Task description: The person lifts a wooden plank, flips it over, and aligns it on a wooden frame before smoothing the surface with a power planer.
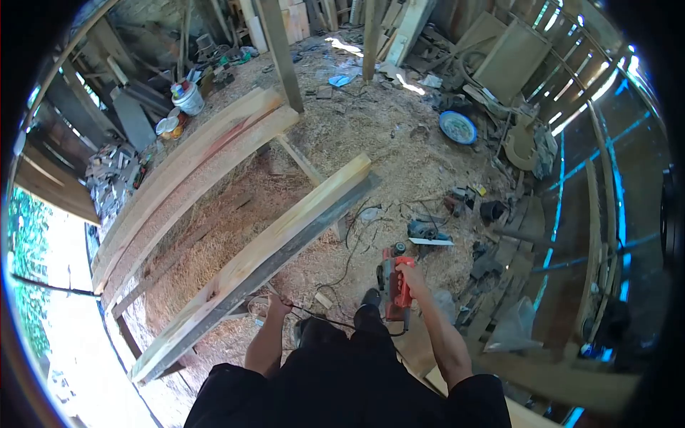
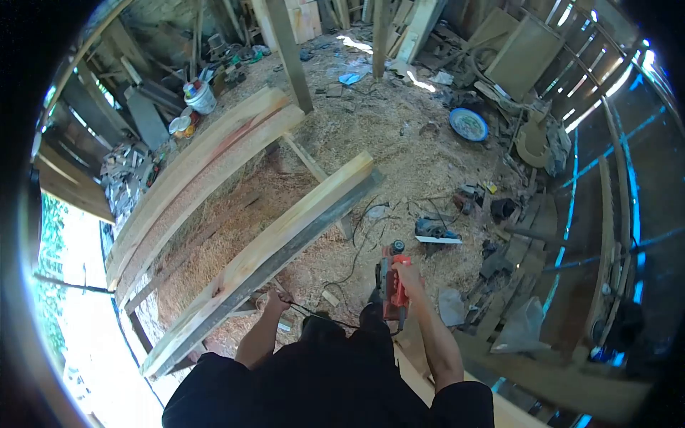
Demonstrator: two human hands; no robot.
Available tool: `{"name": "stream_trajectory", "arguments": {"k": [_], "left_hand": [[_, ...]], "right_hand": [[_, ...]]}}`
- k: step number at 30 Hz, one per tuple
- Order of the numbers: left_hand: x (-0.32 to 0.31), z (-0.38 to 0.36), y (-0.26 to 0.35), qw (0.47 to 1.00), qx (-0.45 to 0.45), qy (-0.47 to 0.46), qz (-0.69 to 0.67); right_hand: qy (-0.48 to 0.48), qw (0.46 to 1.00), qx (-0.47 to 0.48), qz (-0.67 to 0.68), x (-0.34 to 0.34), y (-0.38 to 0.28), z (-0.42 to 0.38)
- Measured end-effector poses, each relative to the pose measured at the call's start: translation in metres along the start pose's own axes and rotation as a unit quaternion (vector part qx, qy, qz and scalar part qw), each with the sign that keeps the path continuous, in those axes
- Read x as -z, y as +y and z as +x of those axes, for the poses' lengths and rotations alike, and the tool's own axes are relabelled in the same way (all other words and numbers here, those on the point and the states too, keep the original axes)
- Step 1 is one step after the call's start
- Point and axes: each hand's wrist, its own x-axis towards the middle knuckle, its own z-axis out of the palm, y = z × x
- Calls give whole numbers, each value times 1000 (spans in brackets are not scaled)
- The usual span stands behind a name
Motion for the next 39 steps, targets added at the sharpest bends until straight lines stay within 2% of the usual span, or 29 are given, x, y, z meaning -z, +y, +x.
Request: {"name": "stream_trajectory", "arguments": {"k": [2, 4, 7, 10, 11, 12, 14, 15, 17, 18, 19, 20, 21, 22, 23, 24, 25, 26, 27, 28, 30, 32, 34, 36, 37, 39], "left_hand": [[-5, 24, -10, 1000, -12, -24, 5], [-33, 18, -18, 997, -2, -80, 21], [-93, -13, -37, 997, -13, -72, -10], [-112, -12, -53, 994, -6, -83, -64], [-112, -11, -61, 989, -35, -131, -55], [-111, 5, -70, 988, -37, -131, -68], [-123, 73, -79, 971, 98, -217, -35], [-146, 122, -85, 971, 103, -214, -39], [-179, 191, -101, 935, 105, -317, 121], [-200, 184, -101, 935, 107, -318, 114], [-229, 155, -99, 891, 29, -376, 253], [-250, 136, -96, 823, -50, -417, 383], [-263, 140, -94, 830, -51, -412, 372], [-272, 157, -95, 906, 30, -361, 219], [-271, 171, -104, 948, 113, -293, 52], [-269, 195, -115, 955, 108, -278, 6], [-266, 211, -120, 960, 95, -260, -46], [-280, 201, -132, 982, 80, -156, -65], [-290, 185, -135, 992, 68, -45, -92], [-280, 178, -129, 989, 58, -22, -136], [-276, 161, -133, 986, 35, -49, -155], [-296, 107, -121, 986, 15, -17, -163], [-303, 87, -119, 985, -8, 21, -171], [-306, 87, -132, 962, -49, 8, -269], [-311, 83, -137, 955, -52, 21, -290], [-324, 74, -157, 938, -115, 25, -326]], "right_hand": [[-11, 1000, -2, -2, 19, -27, 11], [-6, 999, -15, -31, 35, -53, 27], [-28, 996, 30, -74, 41, -87, 48], [-52, 986, 70, -141, 36, -128, 66], [-55, 980, 77, -173, 32, -142, 72], [-56, 974, 82, -203, 29, -154, 78], [-95, 972, 109, -188, 20, -184, 94], [-124, 969, 129, -168, 14, -200, 112], [-130, 963, 133, -196, 5, -224, 135], [-141, 955, 143, -220, -4, -239, 147], [-144, 952, 142, -229, -11, -252, 158], [-144, 941, 169, -257, -18, -264, 168], [-147, 927, 196, -284, -27, -277, 178], [-161, 920, 195, -299, -39, -295, 190], [-142, 894, 221, -362, -46, -308, 199], [-128, 862, 246, -424, -52, -318, 206], [-133, 870, 237, -412, -59, -329, 207], [-147, 872, 226, -407, -69, -340, 213], [-205, 881, 211, -370, -73, -342, 237], [-255, 890, 192, -325, -83, -342, 261], [-303, 873, 169, -342, -113, -360, 259], [-327, 864, 162, -346, -133, -385, 269], [-372, 819, 175, -400, -164, -393, 279], [-387, 793, 194, -428, -189, -399, 293], [-421, 771, 202, -433, -200, -400, 305], [-473, 735, 199, -443, -209, -402, 325]]}}
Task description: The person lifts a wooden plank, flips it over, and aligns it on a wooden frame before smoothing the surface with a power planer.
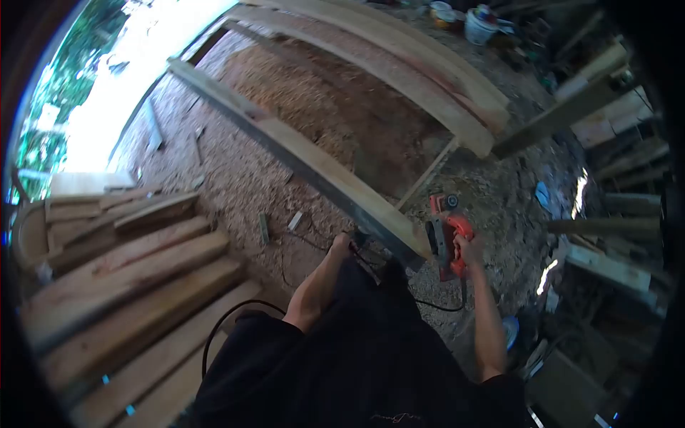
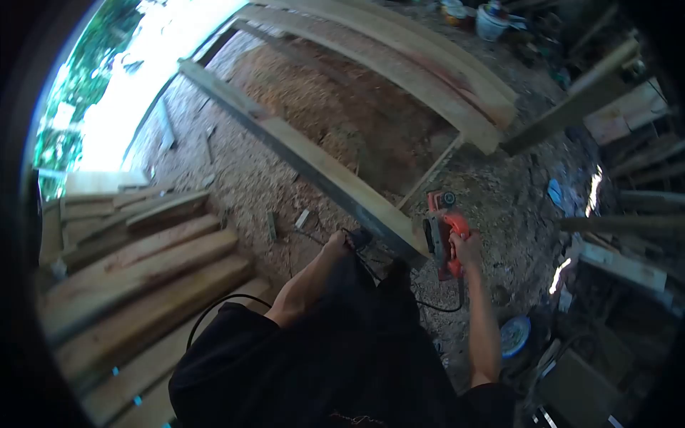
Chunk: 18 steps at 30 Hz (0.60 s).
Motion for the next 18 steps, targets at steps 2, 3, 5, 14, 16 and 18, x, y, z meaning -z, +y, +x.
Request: {"name": "stream_trajectory", "arguments": {"k": [2, 3, 5, 14, 16, 18], "left_hand": [[8, -4, -29, 999, -15, 15, -41], [9, -5, -39, 998, -21, 11, -65], [17, -15, -71, 994, -25, 20, -100], [-47, -90, -122, 943, -288, 9, 164], [-45, -94, -119, 953, -271, 38, 130], [-38, -96, -117, 959, -263, 84, 55]], "right_hand": [[-42, 996, 39, -75, 7, -10, 13], [-55, 995, 43, -71, 9, -11, 19], [-79, 985, 78, -129, 13, -12, 23], [-189, 964, 74, -173, 13, -10, 40], [-192, 955, 96, -203, 7, -14, 41], [-198, 949, 99, -224, 4, -18, 34]]}}
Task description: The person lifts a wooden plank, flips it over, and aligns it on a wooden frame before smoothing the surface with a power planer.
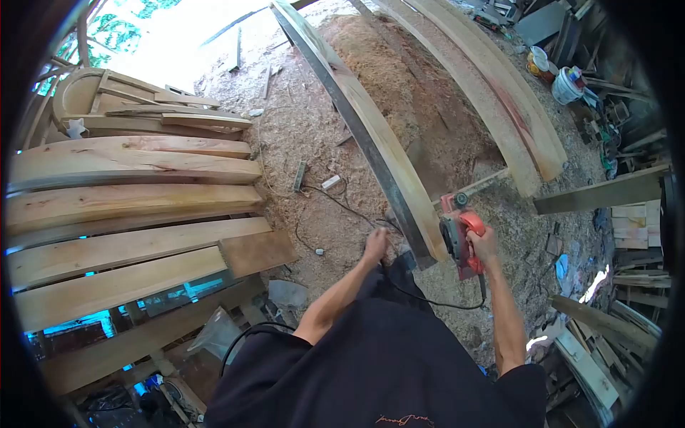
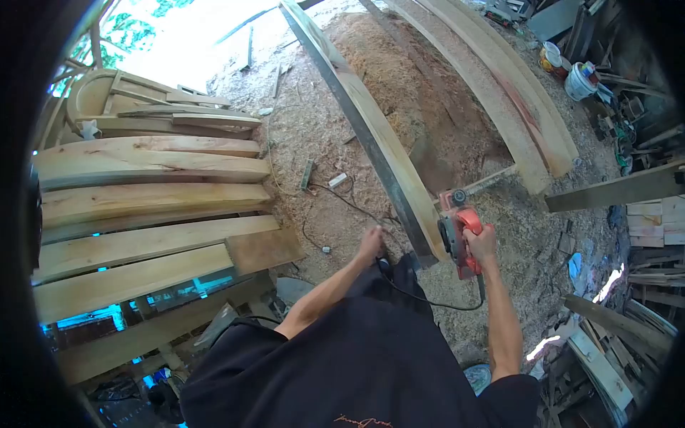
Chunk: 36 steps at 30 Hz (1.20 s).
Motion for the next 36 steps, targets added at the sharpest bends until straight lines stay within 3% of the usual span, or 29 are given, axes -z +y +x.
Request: {"name": "stream_trajectory", "arguments": {"k": [2, 9, 13, 15, 19, 22, 26, 28, 31, 36], "left_hand": [[20, 4, 8, 990, 82, 16, -111], [60, 24, 10, 940, 132, 48, -311], [61, 1, 3, 951, 117, 68, -278], [61, -8, -6, 941, 105, 72, -315], [45, -29, -37, 916, 96, 89, -378], [28, -47, -57, 915, 86, 106, -380], [-3, -65, -88, 891, 71, 114, -433], [-14, -77, -101, 884, 71, 135, -443], [-26, -94, -104, 880, 70, 157, -442], [-32, -107, -116, 911, 63, 196, -356]], "right_hand": [[15, 1000, 4, -6, -7, -9, -9], [17, 999, 2, 27, -5, -2, -19], [27, 1000, 2, 16, -4, 0, -25], [32, 997, -44, 61, 1, 5, -23], [12, 999, -29, 22, 21, 38, -29], [-11, 998, 58, -31, 36, 64, -34], [-16, 992, 97, -78, 62, 102, -44], [-3, 977, 179, -119, 67, 118, -51], [-36, 986, 91, -135, 75, 126, -68], [-46, 986, 96, -131, 70, 127, -97]]}}
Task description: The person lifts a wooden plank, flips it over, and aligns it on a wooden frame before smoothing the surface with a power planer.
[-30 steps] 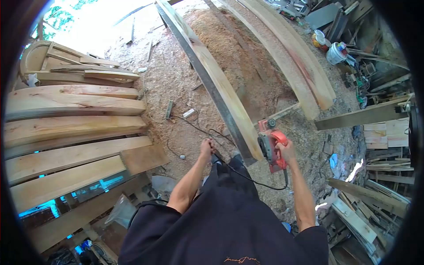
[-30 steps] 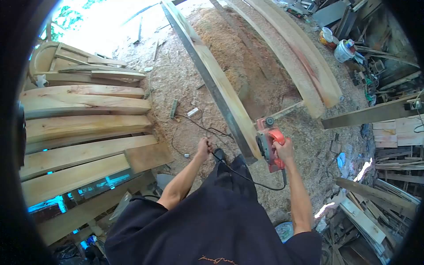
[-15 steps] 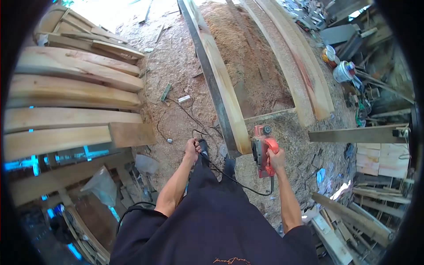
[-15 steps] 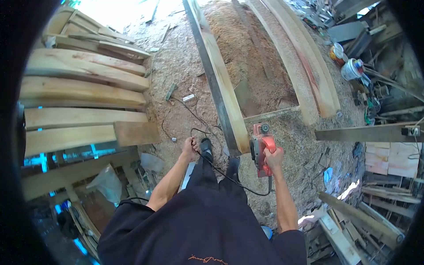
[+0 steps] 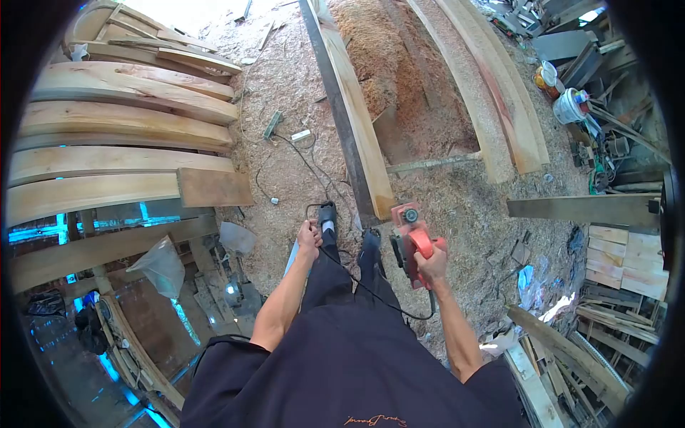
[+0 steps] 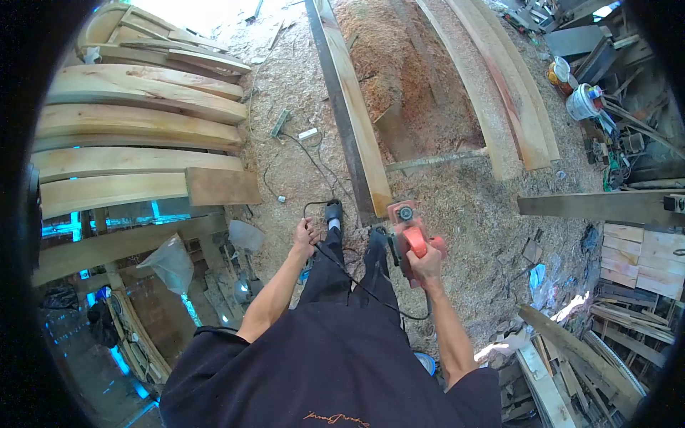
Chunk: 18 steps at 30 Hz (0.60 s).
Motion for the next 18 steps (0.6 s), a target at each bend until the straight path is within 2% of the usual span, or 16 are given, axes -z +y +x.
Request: {"name": "stream_trajectory", "arguments": {"k": [2, 5, 11, 14, 18], "left_hand": [[5, -1, -4, 1000, -3, 1, 8], [6, 1, -3, 1000, -15, 7, 12], [20, -1, 0, 999, -33, 9, 31], [28, -4, 3, 999, -35, 27, 31], [40, 0, 5, 999, -35, 32, 18]], "right_hand": [[26, 998, 51, -10, -8, 1, -5], [25, 997, 68, 11, -23, 12, -8], [-3, 1000, 29, -9, -32, 5, -10], [5, 999, 52, -9, -42, 13, -5], [6, 998, 59, 25, -41, -13, -4]]}}
